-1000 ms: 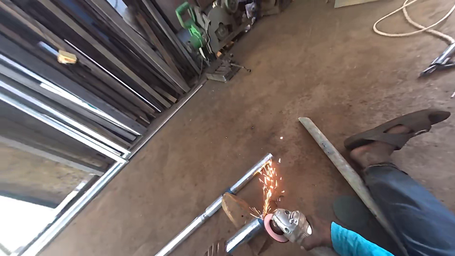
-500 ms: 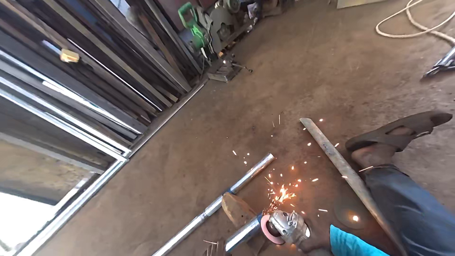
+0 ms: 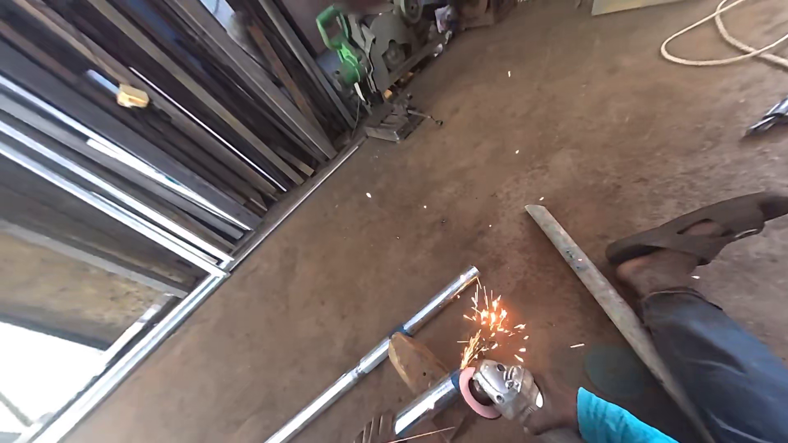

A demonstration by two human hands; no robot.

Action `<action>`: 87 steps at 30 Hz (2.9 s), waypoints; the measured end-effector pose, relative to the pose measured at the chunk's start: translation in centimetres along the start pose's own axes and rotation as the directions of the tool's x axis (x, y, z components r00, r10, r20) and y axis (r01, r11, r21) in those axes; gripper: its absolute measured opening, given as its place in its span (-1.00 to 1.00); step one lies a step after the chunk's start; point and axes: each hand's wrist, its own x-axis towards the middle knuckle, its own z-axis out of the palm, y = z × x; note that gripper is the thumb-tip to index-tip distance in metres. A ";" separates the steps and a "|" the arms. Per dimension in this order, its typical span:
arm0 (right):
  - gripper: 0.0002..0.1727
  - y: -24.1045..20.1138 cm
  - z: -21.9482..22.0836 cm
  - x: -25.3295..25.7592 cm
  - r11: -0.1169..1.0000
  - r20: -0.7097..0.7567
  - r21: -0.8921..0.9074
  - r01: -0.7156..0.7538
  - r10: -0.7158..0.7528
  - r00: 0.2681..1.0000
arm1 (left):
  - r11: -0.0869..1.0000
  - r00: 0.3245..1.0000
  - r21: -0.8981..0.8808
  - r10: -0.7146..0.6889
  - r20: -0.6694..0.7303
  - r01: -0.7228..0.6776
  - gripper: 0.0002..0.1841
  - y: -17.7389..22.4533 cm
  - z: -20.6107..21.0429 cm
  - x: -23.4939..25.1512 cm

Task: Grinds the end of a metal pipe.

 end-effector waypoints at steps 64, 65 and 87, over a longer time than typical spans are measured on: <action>0.18 -2.6 4.8 3.6 0.964 -0.466 0.071 -0.255 0.258 0.846 | 0.999 0.679 -0.008 0.033 0.733 -0.041 -0.26 -1.7 -3.2 9.5; 0.18 -2.5 4.8 3.5 0.968 -0.487 0.071 -0.241 0.245 0.838 | 0.999 0.684 -0.004 0.031 0.729 -0.041 -0.27 -1.7 -3.2 9.5; 0.17 -2.9 4.6 3.6 0.982 -0.489 0.044 -0.182 0.181 0.854 | 1.000 0.679 -0.003 0.017 0.734 -0.021 -0.26 -1.7 -3.2 9.4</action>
